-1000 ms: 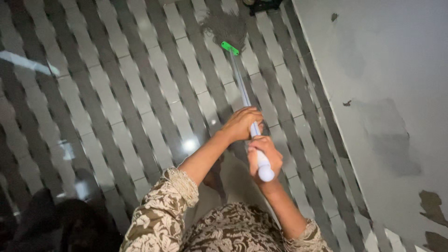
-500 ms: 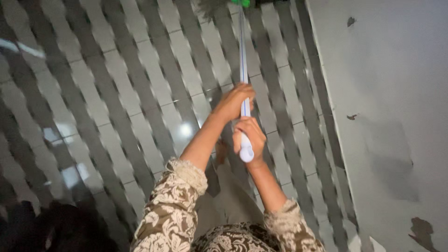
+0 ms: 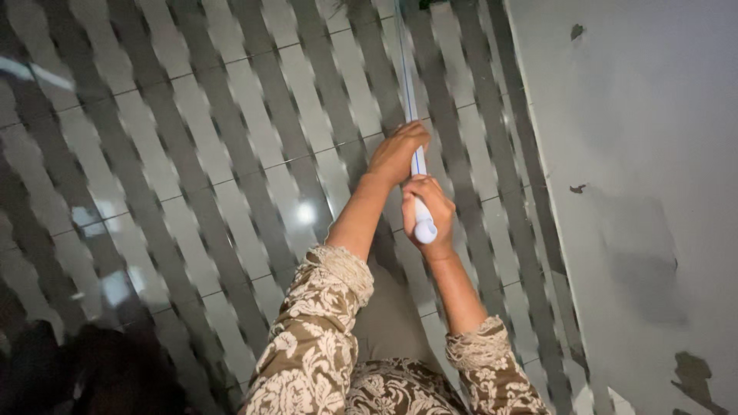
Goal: The person is mopping a tiled floor using a mop, moving the mop head back and forth across the wet surface.
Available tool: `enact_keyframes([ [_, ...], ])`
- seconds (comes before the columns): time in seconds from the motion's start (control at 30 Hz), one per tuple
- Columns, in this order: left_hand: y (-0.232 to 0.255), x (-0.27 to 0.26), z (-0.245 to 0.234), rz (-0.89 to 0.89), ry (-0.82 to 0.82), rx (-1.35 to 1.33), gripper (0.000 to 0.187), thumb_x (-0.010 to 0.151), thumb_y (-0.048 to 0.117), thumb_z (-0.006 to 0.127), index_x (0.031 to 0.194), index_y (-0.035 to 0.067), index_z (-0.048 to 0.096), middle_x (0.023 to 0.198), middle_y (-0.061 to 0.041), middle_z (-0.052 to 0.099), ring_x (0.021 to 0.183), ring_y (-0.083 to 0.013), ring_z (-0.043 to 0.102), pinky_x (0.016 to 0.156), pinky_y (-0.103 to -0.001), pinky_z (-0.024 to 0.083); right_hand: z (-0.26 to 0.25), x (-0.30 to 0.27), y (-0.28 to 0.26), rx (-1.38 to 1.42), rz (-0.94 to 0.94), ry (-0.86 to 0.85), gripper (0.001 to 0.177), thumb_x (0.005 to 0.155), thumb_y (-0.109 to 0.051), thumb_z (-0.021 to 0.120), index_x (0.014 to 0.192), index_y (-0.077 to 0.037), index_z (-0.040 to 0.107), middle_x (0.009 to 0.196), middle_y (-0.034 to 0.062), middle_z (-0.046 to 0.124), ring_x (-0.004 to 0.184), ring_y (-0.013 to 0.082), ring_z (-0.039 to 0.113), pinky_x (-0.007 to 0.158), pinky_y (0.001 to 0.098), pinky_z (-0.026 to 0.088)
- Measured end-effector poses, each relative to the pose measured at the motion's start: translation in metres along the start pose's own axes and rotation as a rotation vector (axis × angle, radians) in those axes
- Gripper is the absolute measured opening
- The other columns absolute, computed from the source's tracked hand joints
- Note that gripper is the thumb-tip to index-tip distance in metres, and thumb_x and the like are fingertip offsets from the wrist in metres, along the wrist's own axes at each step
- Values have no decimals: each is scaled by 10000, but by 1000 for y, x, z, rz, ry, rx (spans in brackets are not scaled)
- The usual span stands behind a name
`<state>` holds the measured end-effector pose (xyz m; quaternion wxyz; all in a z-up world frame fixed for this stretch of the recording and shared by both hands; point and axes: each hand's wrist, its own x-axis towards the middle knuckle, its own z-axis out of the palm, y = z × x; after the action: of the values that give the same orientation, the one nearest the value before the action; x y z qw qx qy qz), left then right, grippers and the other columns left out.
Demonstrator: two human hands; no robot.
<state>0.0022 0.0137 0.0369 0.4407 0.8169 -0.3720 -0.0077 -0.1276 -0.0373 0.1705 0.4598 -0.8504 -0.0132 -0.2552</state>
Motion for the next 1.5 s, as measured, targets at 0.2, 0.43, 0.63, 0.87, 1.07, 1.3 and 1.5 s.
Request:
enact_keyframes([
  [0.2,53,-62,-33,51,-85,-37,168,765,147,732,767,57,591,921,-109,635,1028,-327,608,940,-456,499,-6,-59,-55,2,-5,0,79,862,63,612,909,0,601,839,139,620,869,329,676,850,386,556],
  [0.43,99,-127,-70,63,-238,126,152,786,237,721,694,142,647,801,-9,645,942,-223,597,856,-421,407,-21,-104,-116,97,-75,-29,83,815,49,639,883,11,611,817,139,626,826,318,663,811,385,554],
  [0.63,83,-110,-88,37,-171,120,72,749,189,703,730,129,668,868,-12,661,1043,-248,582,872,-434,382,-9,-79,-99,147,-39,-55,78,817,47,647,871,8,606,802,125,617,817,309,665,798,374,558],
  [0.87,31,-43,-63,-79,-86,120,85,758,172,695,752,99,652,902,-24,670,1097,-249,591,863,-446,393,8,-19,-27,181,-85,-99,104,824,80,631,897,14,597,837,138,618,838,329,662,836,391,559],
  [1.07,-45,13,-21,-164,-70,245,138,739,94,693,867,125,653,1077,-40,673,1287,-262,558,898,-487,447,22,37,46,186,-123,-221,108,839,69,651,929,22,615,854,153,610,885,358,643,830,401,530],
  [1.3,-37,17,-32,-159,-106,210,224,727,228,781,845,104,636,1028,-42,668,1199,-250,574,851,-460,471,22,37,37,175,-49,-267,98,861,58,654,942,10,624,912,151,629,929,345,641,875,399,521],
  [1.5,17,-34,-57,-94,-54,213,113,763,209,739,747,140,651,885,-15,659,1051,-226,606,835,-425,417,3,-3,-20,158,-91,-273,92,847,52,659,920,7,624,899,135,628,921,325,636,886,398,526],
])
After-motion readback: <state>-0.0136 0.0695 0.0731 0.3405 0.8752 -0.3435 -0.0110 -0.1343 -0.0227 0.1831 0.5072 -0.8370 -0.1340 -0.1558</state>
